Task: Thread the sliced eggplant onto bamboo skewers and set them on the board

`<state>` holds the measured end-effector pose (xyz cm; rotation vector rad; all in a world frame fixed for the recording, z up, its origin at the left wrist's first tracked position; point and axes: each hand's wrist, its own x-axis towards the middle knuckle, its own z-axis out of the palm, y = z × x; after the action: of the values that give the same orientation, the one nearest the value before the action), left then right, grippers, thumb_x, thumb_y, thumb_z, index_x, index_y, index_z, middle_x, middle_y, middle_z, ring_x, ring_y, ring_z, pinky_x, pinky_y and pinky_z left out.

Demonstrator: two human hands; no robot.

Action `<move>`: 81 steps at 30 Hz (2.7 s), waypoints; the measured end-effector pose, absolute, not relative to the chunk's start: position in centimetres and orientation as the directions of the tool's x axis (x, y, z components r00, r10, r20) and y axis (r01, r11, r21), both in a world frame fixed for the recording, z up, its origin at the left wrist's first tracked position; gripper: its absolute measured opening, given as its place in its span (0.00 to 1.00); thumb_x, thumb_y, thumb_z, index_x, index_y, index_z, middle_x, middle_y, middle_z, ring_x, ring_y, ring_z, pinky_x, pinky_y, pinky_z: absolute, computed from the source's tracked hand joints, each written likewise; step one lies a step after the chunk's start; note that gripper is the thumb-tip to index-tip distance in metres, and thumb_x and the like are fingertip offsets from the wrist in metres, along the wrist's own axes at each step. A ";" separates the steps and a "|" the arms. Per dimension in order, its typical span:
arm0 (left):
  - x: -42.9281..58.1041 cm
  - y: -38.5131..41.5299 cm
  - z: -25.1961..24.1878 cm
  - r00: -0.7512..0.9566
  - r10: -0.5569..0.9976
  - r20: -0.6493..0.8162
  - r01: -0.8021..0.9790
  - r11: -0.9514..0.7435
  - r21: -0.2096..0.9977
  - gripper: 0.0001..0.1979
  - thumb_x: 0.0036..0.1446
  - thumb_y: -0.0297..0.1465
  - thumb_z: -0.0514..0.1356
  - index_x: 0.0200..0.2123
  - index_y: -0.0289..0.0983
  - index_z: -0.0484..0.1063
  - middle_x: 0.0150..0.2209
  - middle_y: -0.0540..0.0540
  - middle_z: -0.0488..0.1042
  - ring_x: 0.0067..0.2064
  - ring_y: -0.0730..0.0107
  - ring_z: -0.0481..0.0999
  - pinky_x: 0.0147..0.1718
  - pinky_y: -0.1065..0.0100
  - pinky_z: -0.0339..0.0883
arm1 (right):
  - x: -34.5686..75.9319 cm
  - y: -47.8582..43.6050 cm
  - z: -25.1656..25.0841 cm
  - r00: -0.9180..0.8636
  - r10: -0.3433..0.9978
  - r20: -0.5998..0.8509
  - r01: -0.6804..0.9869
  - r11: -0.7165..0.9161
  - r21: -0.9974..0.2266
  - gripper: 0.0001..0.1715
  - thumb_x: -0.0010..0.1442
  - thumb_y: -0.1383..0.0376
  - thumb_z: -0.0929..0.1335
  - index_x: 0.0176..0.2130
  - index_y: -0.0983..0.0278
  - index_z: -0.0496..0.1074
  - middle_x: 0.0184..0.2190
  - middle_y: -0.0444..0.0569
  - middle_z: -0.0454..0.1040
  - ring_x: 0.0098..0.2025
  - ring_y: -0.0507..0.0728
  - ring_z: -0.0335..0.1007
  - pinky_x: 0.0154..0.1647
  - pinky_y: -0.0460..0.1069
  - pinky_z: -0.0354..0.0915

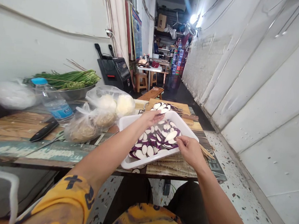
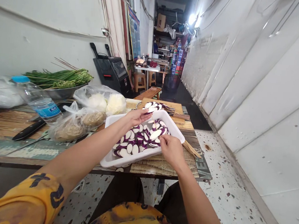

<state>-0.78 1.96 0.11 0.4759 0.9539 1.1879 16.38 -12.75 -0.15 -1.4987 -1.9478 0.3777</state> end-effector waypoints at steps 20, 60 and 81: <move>0.4 0.7 0.3 0.120 0.938 -0.325 -0.470 0.342 0.813 0.05 0.51 0.17 0.56 0.29 0.30 0.67 0.24 0.43 0.74 0.31 0.67 0.77 0.37 0.66 0.71 | 15.9 -11.7 0.0 -0.100 0.937 0.334 0.820 0.268 -0.506 0.17 0.56 0.64 0.59 0.21 0.63 0.68 0.17 0.44 0.66 0.22 0.51 0.59 0.24 0.45 0.48; -0.6 0.7 0.0 0.171 0.912 -0.373 -0.186 0.401 0.897 0.06 0.48 0.19 0.60 0.31 0.32 0.68 0.27 0.41 0.76 0.29 0.64 0.77 0.32 0.66 0.69 | 17.2 -12.5 0.2 -0.093 0.942 0.324 0.784 0.270 -0.560 0.17 0.57 0.61 0.60 0.24 0.64 0.72 0.18 0.43 0.67 0.22 0.51 0.59 0.23 0.45 0.49; -0.4 1.3 0.2 0.084 0.898 -0.431 -0.423 0.424 0.801 0.05 0.54 0.18 0.54 0.33 0.32 0.64 0.24 0.44 0.74 0.30 0.68 0.77 0.35 0.64 0.72 | 16.9 -13.6 -0.7 -0.133 0.949 0.287 0.798 0.274 -0.537 0.17 0.58 0.62 0.58 0.25 0.63 0.69 0.19 0.44 0.67 0.23 0.51 0.59 0.24 0.44 0.48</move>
<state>-0.42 1.32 0.18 0.5524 1.0732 1.0639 16.86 -13.56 -0.74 -1.5676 -1.9738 0.3400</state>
